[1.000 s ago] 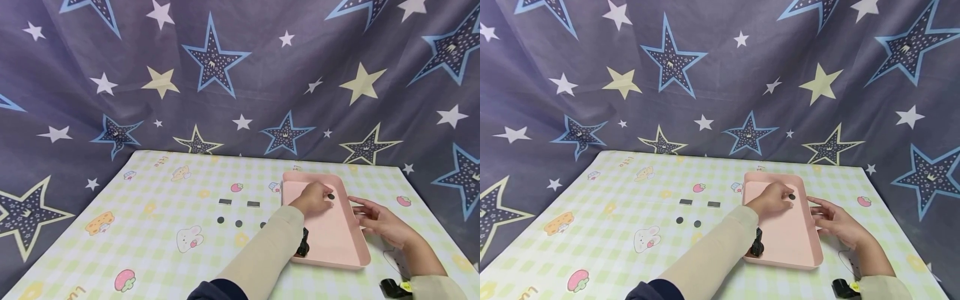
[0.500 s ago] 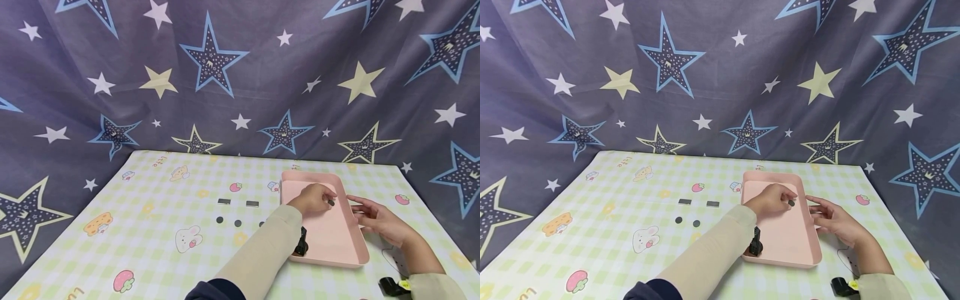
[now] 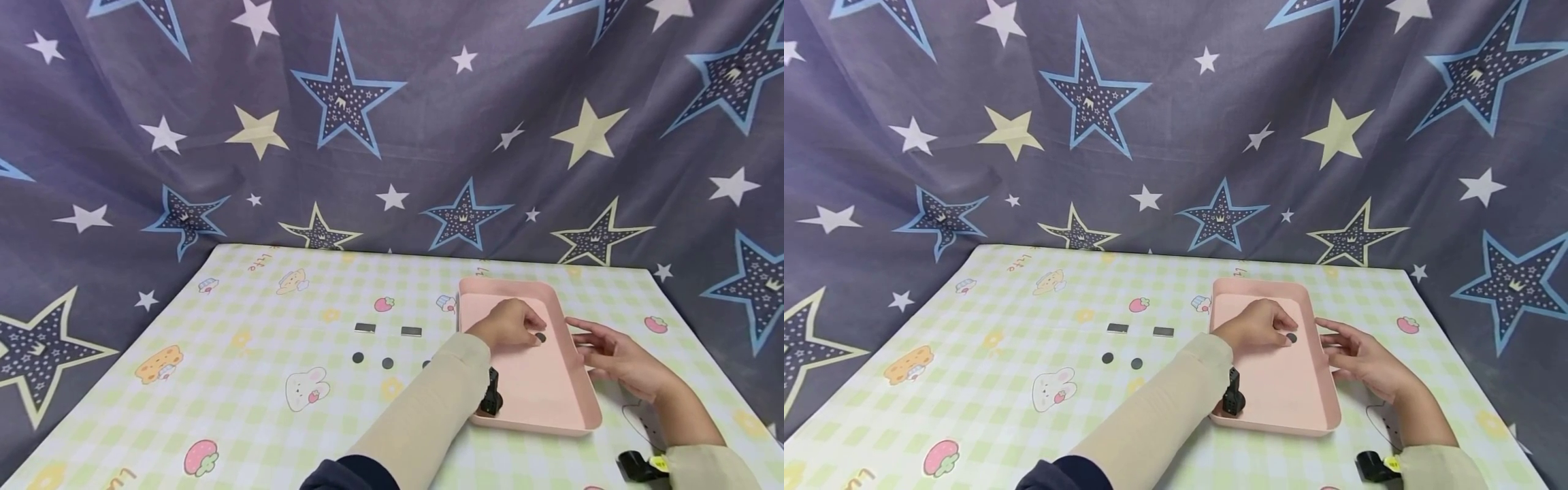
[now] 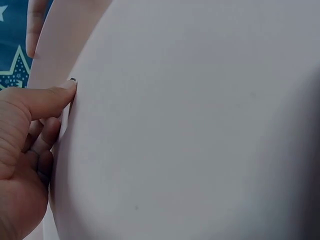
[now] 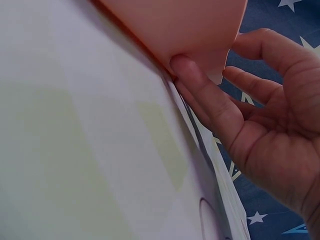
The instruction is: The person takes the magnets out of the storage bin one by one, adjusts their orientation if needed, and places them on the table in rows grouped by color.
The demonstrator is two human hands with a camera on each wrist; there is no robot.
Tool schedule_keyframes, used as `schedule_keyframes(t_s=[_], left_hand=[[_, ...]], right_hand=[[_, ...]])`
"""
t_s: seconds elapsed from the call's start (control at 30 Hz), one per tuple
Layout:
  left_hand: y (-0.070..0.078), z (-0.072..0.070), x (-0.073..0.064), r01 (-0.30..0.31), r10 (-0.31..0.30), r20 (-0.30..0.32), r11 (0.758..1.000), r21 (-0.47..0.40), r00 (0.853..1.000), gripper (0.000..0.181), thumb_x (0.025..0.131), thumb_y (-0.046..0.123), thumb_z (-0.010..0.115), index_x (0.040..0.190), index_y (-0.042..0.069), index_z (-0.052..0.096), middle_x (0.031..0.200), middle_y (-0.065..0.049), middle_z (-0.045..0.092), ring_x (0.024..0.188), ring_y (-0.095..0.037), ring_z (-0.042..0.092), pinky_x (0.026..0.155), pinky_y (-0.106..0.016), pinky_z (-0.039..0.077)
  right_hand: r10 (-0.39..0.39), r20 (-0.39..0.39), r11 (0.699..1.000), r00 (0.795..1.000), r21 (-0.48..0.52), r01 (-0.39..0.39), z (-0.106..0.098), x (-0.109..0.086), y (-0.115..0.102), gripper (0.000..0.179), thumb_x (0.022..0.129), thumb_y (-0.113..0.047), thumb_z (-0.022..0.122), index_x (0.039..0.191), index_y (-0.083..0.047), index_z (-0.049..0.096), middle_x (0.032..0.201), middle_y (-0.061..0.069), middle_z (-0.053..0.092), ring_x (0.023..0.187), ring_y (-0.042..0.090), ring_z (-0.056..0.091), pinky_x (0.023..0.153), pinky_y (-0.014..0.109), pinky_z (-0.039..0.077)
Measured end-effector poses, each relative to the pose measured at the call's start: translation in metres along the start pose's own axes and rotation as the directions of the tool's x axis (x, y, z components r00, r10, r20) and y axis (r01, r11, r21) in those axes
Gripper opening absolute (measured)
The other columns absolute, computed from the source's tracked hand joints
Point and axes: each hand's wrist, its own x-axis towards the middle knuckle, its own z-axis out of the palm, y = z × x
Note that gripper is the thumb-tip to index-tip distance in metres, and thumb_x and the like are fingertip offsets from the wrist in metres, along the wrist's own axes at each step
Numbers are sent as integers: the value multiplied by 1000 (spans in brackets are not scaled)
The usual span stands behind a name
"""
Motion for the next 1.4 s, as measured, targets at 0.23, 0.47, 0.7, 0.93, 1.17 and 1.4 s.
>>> schedule_keyframes(t_s=[0.23, 0.47, 0.7, 0.93, 1.17, 1.4], left_hand=[[1, -1, -2, -16, 15, 28, 1000, 24, 999, 17, 81, 16, 81, 98, 16, 79, 88, 10, 74, 77, 8, 59, 72, -4, 38], [1, -2, -4, -23, 23, 33, 1000, 19, 999, 11, 82, 16, 80, 93, 14, 79, 85, 10, 72, 73, 7, 56, 69, -5, 39], [-2, -2, -5, -29, 29, -2, 996, -81, 1000, 11, 85, 13, 77, 95, 9, 77, 79, 8, 68, 68, 4, 51, 66, -7, 40], [-4, -3, -3, -45, 44, -13, 985, -165, 999, 12, 85, 10, 76, 97, 5, 76, 80, 5, 69, 67, 3, 52, 68, -7, 42], [-2, -9, 0, -11, 5, -27, 973, -231, 1000, 14, 87, 2, 71, 100, 4, 76, 89, 2, 72, 69, 2, 56, 66, -9, 44], [2, -18, -1, -8, 3, -23, 974, -225, 1000, 14, 89, 3, 70, 102, 4, 75, 93, 2, 72, 69, 0, 57, 62, -10, 45]], right_hand=[[-7, 12, 1000, 1000, 1, 7, -1, 0, 1, 61, 101, -2, 49, 153, 4, 16, 129, 4, 55, 111, 14, 61, 83, 41, 56], [-10, 10, 1000, 1000, -6, 10, -2, 0, 1, 62, 101, -2, 49, 152, 5, 16, 128, 3, 56, 111, 14, 61, 82, 41, 56], [-5, 2, 1000, 1000, -2, 5, 0, 1, 1, 61, 101, -2, 50, 153, 4, 18, 127, 3, 56, 110, 14, 61, 82, 41, 56], [-29, 19, 999, 999, 28, 28, 1, 1, 0, 58, 100, 1, 48, 154, -4, 25, 128, 5, 56, 111, 16, 61, 82, 41, 56], [-47, 23, 998, 999, 33, 47, 0, 0, 0, 57, 100, 3, 47, 153, -11, 31, 128, 4, 56, 111, 14, 61, 81, 40, 56], [-53, 48, 997, 997, 60, 50, 0, 0, 2, 56, 101, 4, 45, 152, -18, 35, 128, 1, 57, 111, 14, 61, 81, 40, 57]])
